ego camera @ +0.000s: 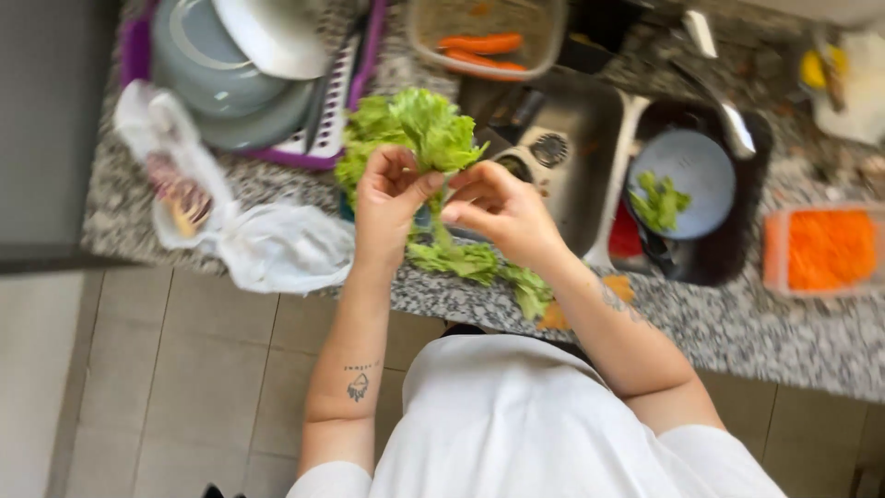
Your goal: The person tears lettuce leaves by hand over a kitchen sink and places them into a colander. They then rinse the lettuce under running water from the faucet.
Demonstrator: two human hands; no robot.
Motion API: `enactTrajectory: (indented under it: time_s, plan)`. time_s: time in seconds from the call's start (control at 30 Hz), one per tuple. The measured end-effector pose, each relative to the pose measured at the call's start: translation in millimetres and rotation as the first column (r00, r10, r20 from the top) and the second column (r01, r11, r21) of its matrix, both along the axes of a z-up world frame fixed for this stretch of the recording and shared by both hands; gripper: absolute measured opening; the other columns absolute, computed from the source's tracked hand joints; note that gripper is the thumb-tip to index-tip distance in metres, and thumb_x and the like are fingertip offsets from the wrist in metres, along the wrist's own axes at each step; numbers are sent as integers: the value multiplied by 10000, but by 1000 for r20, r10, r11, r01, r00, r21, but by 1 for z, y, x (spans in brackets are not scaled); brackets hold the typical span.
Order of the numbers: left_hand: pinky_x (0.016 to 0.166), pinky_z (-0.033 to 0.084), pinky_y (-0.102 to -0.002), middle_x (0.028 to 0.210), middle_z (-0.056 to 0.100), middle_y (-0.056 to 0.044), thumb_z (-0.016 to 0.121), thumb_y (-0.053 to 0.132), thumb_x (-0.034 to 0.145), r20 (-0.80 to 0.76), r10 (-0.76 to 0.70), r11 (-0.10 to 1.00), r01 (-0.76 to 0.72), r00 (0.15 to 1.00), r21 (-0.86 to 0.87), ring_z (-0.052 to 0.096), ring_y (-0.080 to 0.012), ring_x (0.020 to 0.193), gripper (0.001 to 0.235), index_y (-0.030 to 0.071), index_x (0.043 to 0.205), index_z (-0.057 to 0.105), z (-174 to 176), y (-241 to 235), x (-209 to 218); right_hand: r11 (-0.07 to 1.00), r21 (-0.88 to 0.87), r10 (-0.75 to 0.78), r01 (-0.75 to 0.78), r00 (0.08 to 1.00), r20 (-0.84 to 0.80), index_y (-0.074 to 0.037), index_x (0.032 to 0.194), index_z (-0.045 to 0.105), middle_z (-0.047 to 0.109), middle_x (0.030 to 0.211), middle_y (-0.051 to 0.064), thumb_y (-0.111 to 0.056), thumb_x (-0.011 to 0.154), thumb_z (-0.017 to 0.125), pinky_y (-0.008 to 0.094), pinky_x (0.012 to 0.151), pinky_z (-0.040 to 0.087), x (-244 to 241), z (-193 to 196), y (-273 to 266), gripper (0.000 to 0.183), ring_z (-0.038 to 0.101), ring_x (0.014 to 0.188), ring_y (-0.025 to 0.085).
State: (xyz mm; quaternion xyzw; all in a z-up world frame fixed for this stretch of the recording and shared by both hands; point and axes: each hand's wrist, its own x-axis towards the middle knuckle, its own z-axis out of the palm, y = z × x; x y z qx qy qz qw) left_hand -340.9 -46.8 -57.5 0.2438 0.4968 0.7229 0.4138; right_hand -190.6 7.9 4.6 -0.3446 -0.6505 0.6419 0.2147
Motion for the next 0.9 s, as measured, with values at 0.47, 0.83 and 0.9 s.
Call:
enactTrajectory:
  time_s: [0.47,0.83,0.9]
  plan:
    - [720,501,-252,1062,576,-67,790,139,741,-400,-171,979,202,901,37,597,-141,804,465,89,1114,517,63,30,204,857,-387,-495,340,752,-436,-18,1072,586,654,944,118,51,705,746,300,728,569,221,-46,41,406,667,855,178]
    - [611,496,-167,781,644,2,750,164,804,-302,-126,992,112,945,-62,591,-42,648,151,109,926,680,63,52,348,696,-716,-396,59,863,-314,-66,1003,507,674,923,241,-349,886,579,556,738,555,339,1,57,314,684,836,371]
    - [657,508,-284,959,598,-63,582,296,932,-544,-143,990,112,827,-90,609,-177,716,219,112,1052,580,67,51,350,763,-630,-367,144,899,-238,-82,1136,493,657,819,225,-181,918,555,400,454,585,344,-6,59,247,689,618,340]
